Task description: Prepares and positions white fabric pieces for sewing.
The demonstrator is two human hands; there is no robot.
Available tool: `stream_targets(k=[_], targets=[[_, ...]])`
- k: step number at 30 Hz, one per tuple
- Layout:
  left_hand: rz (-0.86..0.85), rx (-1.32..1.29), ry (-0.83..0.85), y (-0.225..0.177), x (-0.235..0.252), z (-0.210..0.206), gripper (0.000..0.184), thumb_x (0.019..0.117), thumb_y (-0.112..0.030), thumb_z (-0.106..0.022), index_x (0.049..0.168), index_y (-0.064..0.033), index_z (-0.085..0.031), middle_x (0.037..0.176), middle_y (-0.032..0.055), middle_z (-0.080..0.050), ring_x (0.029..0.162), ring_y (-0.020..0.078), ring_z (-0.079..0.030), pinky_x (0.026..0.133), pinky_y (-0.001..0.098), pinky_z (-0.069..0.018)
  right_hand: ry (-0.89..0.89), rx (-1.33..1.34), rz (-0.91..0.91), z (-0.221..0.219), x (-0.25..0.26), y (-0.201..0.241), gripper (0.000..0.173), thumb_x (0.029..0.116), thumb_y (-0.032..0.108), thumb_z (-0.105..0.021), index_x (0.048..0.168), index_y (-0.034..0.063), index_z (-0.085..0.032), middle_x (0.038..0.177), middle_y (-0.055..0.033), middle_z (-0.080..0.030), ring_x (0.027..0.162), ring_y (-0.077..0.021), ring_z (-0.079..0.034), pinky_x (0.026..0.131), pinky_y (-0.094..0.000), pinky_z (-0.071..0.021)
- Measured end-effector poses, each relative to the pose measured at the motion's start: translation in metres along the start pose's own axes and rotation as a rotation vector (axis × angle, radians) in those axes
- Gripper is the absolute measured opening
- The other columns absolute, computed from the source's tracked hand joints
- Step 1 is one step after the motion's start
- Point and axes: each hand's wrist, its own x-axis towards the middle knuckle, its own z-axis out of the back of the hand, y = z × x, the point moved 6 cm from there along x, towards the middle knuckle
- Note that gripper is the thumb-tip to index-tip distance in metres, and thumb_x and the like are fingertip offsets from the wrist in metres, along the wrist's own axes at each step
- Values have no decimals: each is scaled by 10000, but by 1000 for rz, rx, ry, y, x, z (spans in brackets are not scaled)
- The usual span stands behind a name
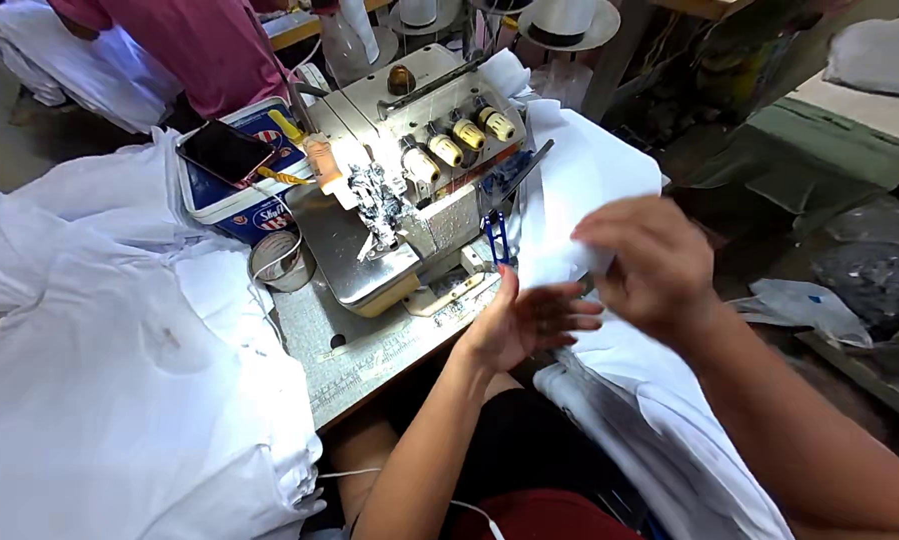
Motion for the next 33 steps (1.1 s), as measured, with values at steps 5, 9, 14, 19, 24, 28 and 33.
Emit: stream_targets(k=[5,9,14,19,24,28,33], targets=[[-143,-9,-59,-60,41,-14,361,1125,-270,-283,1255,-72,-556,1044,58,-756,880,123,-739,779,280,-605,97,83,55,-13,-64,68,205,1056,97,-470,1101,65,-668,1006,-132,-736,990,-233,-710,912,-350,-551],[-399,110,-211,-108,17,-10,159,1075,-40,-431,1133,-40,-579,915,86,-772,793,151,-758,759,294,-627,271,192,-40,-44,-127,83,179,981,72,-527,1015,81,-703,899,-87,-731,822,-191,-715,758,-290,-576],[-566,357,-484,-117,-58,25,223,1108,-159,-387,1130,-97,-600,926,43,-758,797,148,-755,737,315,-643,696,502,-154,-92,-159,105,68,848,5,-675,885,16,-732,792,-141,-696,602,-282,-698,501,-442,-576],[-527,449,-739,-77,-117,53,179,1061,-34,-447,1072,-37,-625,912,28,-771,851,134,-759,826,342,-637,335,759,35,-87,-65,128,160,1004,112,-581,976,59,-729,857,-82,-681,772,-156,-667,687,-248,-551],[-494,411,-821,-59,-152,57,176,1012,49,-478,1076,4,-635,861,-53,-738,808,15,-713,788,220,-604,123,908,-156,-95,8,124,198,1015,109,-598,1009,-37,-731,884,-126,-720,849,-80,-675,823,-158,-525],[-557,317,-727,-48,-164,64,253,1001,39,-410,1062,-26,-648,930,-60,-743,887,14,-703,847,239,-590,131,1033,-371,-122,9,115,169,975,85,-642,992,-49,-744,916,-45,-744,841,71,-651,799,-82,-520],[-558,319,-681,-41,-164,65,307,1046,2,-344,1130,15,-639,1031,-42,-742,990,27,-695,930,261,-570,124,1065,-512,-136,-1,108,135,954,82,-666,990,-19,-747,955,-2,-759,861,81,-668,799,-94,-545]])
